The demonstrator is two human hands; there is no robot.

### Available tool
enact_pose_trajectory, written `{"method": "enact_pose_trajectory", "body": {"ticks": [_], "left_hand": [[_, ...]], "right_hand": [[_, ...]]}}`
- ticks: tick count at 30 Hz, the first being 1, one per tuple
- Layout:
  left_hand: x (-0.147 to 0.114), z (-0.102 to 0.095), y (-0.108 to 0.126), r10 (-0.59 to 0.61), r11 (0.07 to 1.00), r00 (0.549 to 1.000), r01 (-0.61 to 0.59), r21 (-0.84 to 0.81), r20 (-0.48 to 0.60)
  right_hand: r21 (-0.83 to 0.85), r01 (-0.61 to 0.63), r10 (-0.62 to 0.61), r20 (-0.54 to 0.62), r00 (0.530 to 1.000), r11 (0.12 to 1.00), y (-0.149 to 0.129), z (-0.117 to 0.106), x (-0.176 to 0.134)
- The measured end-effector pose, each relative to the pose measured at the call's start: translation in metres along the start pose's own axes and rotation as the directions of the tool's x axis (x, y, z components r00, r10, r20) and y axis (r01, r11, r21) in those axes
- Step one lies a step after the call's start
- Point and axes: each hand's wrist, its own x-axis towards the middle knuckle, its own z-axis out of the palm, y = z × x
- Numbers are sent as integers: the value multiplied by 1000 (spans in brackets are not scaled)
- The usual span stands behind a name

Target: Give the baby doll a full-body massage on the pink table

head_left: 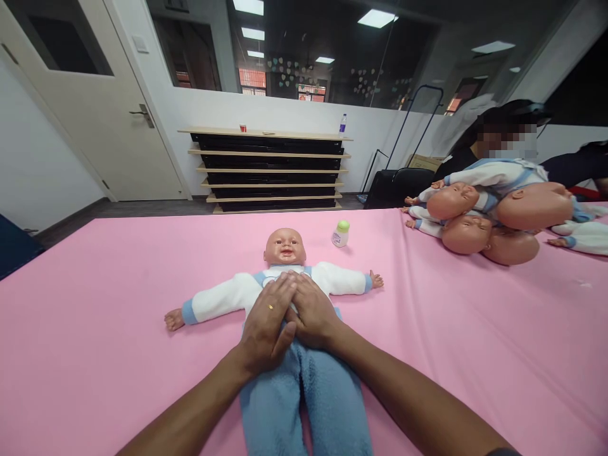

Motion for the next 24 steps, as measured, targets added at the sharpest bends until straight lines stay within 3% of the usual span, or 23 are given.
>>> {"method": "enact_pose_trajectory", "body": {"ticks": [2, 5, 8, 10, 12, 14, 17, 19, 22, 24], "left_hand": [[2, -4, 0, 79, 997, 993, -79, -5, 83], [3, -5, -2, 91, 996, 982, -93, 2, 166], [4, -3, -5, 20, 999, 975, -25, 20, 223], [5, 0, -8, -79, 996, 968, 70, 47, 239], [5, 4, -11, -189, 981, 956, 176, 77, 223], [3, 10, -15, -284, 958, 942, 271, 94, 177], [-3, 18, -22, -417, 908, 907, 412, 77, 65], [-6, 22, -24, -485, 874, 874, 485, 35, -11], [-8, 21, -21, -499, 865, 860, 502, 4, -105], [-6, 18, -15, -423, 902, 895, 431, 26, -139]], "right_hand": [[-23, -90, 90, -8, 996, 996, 2, 2, -1], [-58, -242, 238, -72, 969, 969, 6, 9, -4], [-71, -341, 324, -186, 928, 937, 10, 16, -7], [-69, -344, 313, -278, 908, 937, 10, 19, -9], [-66, -279, 239, -355, 904, 958, 8, 18, -11], [-59, -117, 86, -384, 919, 991, 5, 14, -13], [-10, 185, -180, -306, 935, 983, 1, 5, -13], [36, 294, -281, -201, 938, 955, 0, 1, -11], [72, 296, -291, -71, 954, 953, 0, -2, -6], [72, 226, -224, -31, 974, 971, 1, -2, -3]]}}
